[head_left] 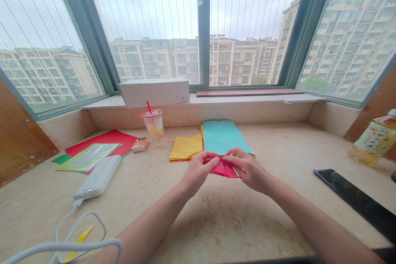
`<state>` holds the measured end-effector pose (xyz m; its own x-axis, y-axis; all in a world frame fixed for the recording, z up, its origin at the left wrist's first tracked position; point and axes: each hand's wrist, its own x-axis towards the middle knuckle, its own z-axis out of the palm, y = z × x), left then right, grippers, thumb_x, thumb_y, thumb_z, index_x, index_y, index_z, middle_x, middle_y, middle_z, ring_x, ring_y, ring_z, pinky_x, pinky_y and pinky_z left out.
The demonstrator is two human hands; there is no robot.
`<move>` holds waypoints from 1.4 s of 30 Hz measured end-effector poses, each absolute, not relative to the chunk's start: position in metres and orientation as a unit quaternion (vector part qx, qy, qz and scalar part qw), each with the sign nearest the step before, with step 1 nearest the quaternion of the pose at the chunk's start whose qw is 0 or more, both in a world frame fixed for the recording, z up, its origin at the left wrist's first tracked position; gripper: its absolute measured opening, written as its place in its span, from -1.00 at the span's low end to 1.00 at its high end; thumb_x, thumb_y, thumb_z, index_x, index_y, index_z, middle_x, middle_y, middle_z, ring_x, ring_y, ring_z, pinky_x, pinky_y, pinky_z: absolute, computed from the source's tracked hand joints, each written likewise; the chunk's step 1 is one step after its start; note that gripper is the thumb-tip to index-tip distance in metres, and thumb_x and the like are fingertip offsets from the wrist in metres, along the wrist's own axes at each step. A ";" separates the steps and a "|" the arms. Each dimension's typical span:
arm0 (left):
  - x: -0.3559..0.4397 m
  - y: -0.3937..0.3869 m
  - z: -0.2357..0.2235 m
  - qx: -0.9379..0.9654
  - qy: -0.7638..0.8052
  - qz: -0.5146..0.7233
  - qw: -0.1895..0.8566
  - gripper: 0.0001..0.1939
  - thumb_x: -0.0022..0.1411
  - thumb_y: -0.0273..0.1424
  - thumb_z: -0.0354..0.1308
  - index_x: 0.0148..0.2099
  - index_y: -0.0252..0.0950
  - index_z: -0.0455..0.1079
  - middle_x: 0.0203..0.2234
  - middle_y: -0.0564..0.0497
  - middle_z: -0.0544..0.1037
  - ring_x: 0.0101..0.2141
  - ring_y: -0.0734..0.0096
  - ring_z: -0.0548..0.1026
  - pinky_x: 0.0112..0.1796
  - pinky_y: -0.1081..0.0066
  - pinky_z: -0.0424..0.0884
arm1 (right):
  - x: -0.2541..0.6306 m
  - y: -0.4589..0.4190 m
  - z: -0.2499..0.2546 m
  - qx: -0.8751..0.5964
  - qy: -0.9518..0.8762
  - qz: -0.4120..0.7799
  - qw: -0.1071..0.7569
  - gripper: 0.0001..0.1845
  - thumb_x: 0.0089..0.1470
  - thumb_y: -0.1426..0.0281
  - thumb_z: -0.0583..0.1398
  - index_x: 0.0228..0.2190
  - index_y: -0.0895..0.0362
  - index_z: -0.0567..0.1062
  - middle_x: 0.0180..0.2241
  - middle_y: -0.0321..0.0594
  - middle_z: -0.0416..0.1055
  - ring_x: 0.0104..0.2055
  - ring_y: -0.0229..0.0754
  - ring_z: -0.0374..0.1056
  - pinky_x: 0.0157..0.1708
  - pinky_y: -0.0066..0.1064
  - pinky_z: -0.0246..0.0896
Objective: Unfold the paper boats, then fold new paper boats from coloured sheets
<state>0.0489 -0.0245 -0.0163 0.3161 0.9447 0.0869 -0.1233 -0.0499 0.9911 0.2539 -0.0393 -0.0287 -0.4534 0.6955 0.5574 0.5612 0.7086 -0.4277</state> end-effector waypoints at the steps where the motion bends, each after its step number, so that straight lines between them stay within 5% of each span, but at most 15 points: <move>1: 0.049 -0.025 -0.016 0.568 0.361 0.448 0.588 -0.73 0.07 -0.32 0.34 -0.20 -0.38 0.52 -0.36 -0.07 0.61 -0.36 0.36 0.54 -0.32 0.46 0.41 | 0.254 -0.040 -0.027 -0.374 -0.854 0.085 0.353 -0.52 0.16 0.58 0.08 0.01 -0.07 0.50 -0.14 -0.14 0.42 -0.11 -0.10 0.36 -0.10 -0.22 0.34; 12: 0.049 -0.024 -0.022 0.621 0.362 0.401 0.568 -0.79 0.06 -0.39 0.30 -0.22 -0.36 0.57 -0.35 -0.11 0.64 -0.30 0.25 0.57 -0.21 0.35 0.42 | 0.255 -0.047 -0.021 -0.387 -0.880 0.086 0.261 -0.79 0.22 0.48 0.10 -0.23 0.05 0.53 -0.24 -0.16 0.40 -0.20 -0.13 0.34 -0.17 -0.28 0.32; 22: 0.046 -0.023 -0.018 0.538 0.313 0.437 0.649 -0.75 0.04 -0.38 0.33 -0.20 -0.36 0.51 -0.35 -0.05 0.61 -0.38 0.42 0.51 -0.30 0.47 0.36 | 0.251 -0.049 -0.018 -0.306 -0.890 0.178 0.287 -0.64 0.24 0.49 0.08 0.03 -0.02 0.41 0.08 -0.14 0.32 0.14 -0.11 0.25 0.13 -0.23 0.20; 28: 0.045 -0.025 -0.017 0.532 0.286 0.416 0.680 -0.75 0.03 -0.38 0.35 -0.22 -0.36 0.50 -0.41 -0.03 0.59 -0.44 0.48 0.48 -0.32 0.48 0.34 | 0.248 -0.048 -0.020 -0.313 -0.880 0.218 0.284 -0.87 0.22 0.47 0.10 -0.21 0.09 0.42 -0.20 -0.19 0.43 -0.16 -0.18 0.35 -0.13 -0.35 0.31; 36: 0.044 -0.026 -0.015 0.534 0.253 0.396 0.703 -0.73 0.04 -0.39 0.35 -0.18 -0.36 0.50 -0.34 -0.10 0.63 -0.32 0.26 0.57 -0.24 0.38 0.40 | 0.253 -0.046 -0.020 -0.329 -0.877 0.201 0.285 -0.97 0.21 0.43 0.13 -0.28 0.09 0.38 -0.26 -0.25 0.40 -0.25 -0.23 0.30 -0.21 -0.39 0.24; 42: 0.044 -0.026 -0.016 0.531 0.242 0.402 0.705 -0.75 0.05 -0.41 0.33 -0.18 -0.36 0.50 -0.34 -0.09 0.63 -0.36 0.34 0.57 -0.27 0.42 0.40 | 0.254 -0.046 -0.019 -0.334 -0.878 0.202 0.276 -0.98 0.19 0.44 0.14 -0.29 0.10 0.37 -0.30 -0.27 0.39 -0.28 -0.25 0.28 -0.24 -0.41 0.22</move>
